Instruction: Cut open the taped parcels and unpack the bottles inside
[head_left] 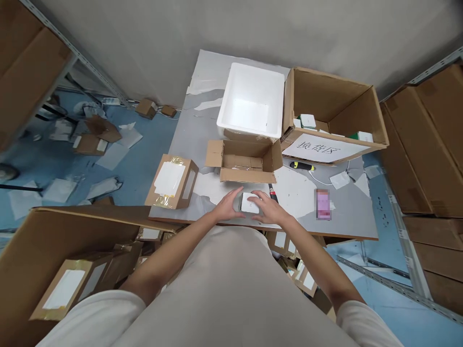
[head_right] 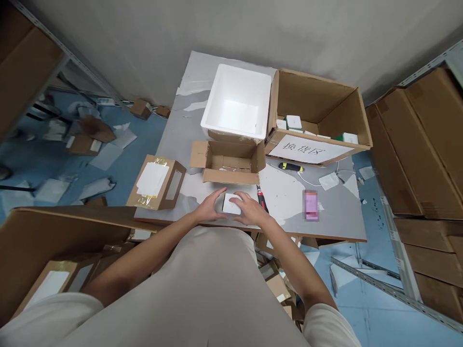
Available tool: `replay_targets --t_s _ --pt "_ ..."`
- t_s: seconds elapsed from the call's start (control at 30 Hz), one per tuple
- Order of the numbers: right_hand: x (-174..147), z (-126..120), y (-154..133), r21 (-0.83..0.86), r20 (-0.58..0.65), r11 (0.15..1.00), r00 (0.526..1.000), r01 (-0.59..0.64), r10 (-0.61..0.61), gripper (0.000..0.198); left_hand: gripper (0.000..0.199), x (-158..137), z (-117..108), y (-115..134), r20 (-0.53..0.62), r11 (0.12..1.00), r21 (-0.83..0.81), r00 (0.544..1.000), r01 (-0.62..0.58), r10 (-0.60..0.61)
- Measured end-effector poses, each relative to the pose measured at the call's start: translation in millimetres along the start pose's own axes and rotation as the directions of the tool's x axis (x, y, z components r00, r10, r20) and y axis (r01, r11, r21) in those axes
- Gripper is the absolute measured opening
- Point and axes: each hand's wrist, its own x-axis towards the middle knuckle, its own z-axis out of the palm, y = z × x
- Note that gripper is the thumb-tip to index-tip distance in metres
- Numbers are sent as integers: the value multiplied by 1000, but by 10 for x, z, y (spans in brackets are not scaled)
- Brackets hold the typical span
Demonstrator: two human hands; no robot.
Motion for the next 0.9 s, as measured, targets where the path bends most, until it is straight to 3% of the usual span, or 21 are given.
replay_targets --t_s 0.13,0.33,0.47,0.57,0.67,0.8,0.83,0.9 --pt "96 -159 -90 -130 107 986 990 106 -92 68 81 196 2 11 27 998 -61 999 -35 37" --pt "312 -264 -248 -349 247 935 969 59 31 55 76 196 -43 73 28 999 -41 1000 -5 6" --pt "390 -253 -254 -364 265 926 964 99 1 49 68 202 -11 142 23 997 -64 999 -37 39" --pt "314 -259 -179 -303 190 944 979 130 -74 41 63 225 28 141 21 994 -87 998 -64 66" --pt "106 -274 -57 -189 -41 977 993 98 -108 29 66 219 30 46 -22 991 -112 998 -69 67" --pt "-204 -208 58 -233 -364 966 931 -113 21 22 68 152 -15 -104 -53 993 -112 998 -23 17" --pt "-254 -173 54 -279 -372 951 928 -135 22 26 70 136 -20 -117 -48 994 -105 999 -22 17" --pt "-299 -96 3 -346 -283 937 958 -57 -46 35 75 116 -14 -104 -33 995 -90 999 -44 41"
